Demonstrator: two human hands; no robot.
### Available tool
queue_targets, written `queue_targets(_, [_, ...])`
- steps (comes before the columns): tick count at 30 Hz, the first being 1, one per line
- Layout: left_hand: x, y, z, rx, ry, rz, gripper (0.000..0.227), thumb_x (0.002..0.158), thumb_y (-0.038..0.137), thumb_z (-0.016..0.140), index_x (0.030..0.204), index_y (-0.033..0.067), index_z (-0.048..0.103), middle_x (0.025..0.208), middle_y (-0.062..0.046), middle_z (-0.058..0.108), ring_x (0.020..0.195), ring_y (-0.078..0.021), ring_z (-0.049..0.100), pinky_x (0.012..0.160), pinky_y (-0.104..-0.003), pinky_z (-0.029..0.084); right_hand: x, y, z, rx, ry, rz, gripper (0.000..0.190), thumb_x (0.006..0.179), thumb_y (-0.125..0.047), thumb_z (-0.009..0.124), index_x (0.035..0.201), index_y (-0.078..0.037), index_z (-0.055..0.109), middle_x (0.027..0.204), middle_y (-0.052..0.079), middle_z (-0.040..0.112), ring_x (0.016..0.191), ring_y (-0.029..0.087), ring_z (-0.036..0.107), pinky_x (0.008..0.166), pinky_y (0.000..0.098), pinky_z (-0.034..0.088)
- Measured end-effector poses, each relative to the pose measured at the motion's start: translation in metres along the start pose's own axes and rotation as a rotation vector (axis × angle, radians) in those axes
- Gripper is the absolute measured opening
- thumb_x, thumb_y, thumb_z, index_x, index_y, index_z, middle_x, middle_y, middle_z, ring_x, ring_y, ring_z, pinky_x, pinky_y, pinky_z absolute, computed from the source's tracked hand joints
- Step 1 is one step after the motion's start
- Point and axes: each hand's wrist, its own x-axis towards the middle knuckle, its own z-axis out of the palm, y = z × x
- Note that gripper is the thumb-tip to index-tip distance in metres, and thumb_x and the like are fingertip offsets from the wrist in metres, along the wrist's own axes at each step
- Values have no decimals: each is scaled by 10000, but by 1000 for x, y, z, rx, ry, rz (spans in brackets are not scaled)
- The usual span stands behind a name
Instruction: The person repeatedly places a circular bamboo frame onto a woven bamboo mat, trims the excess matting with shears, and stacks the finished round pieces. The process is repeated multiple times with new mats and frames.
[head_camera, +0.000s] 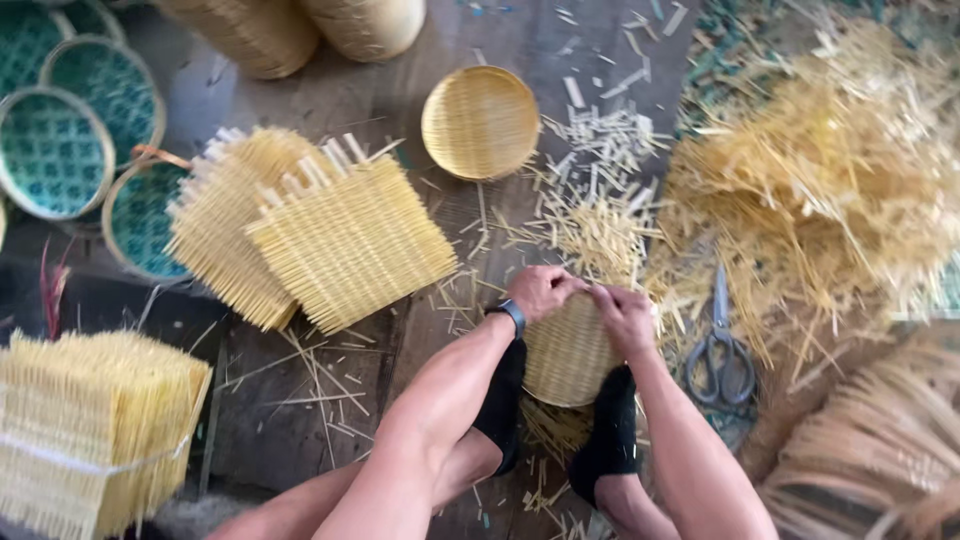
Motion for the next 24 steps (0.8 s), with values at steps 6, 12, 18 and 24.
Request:
queue_targets(6, [8, -15, 12, -146, 111, 12, 408, 847, 570, 704, 958, 192, 812, 819, -76, 769, 737, -215, 759, 672, -371, 589, 5, 14, 3, 27, -58, 59, 326, 1028, -357, 631, 1060, -66, 774, 814, 174, 720, 744, 277, 668, 718, 388, 500])
queue_targets(12, [-16, 16, -21, 135, -123, 11, 609, 696, 666, 823, 926, 102, 795, 862, -87, 775, 825, -220, 742, 739, -367, 576, -34, -31, -91, -278, 8, -69, 345, 1050, -382, 538, 1171, -121, 728, 1072, 140, 664, 848, 321, 674, 763, 431, 557])
queue_targets(18, [-96, 91, -45, 217, 238, 709, 444, 810, 486, 828, 1101, 165, 733, 1029, -30, 737, 983, -224, 689, 857, -419, 596, -133, -66, -257, -911, -170, -150, 341, 977, -415, 582, 1101, -164, 777, 1062, 92, 755, 992, 290, 717, 852, 437, 590])
queue_targets(24, [-194, 71, -9, 503, 21, 759, 253, 814, 89, 659, 1058, 156, 649, 1124, -80, 607, 991, -263, 645, 866, -410, 560, -178, -58, -216, -570, -225, 12, 359, 921, -411, 654, 1150, -154, 756, 1126, 99, 736, 995, 286, 724, 899, 422, 571])
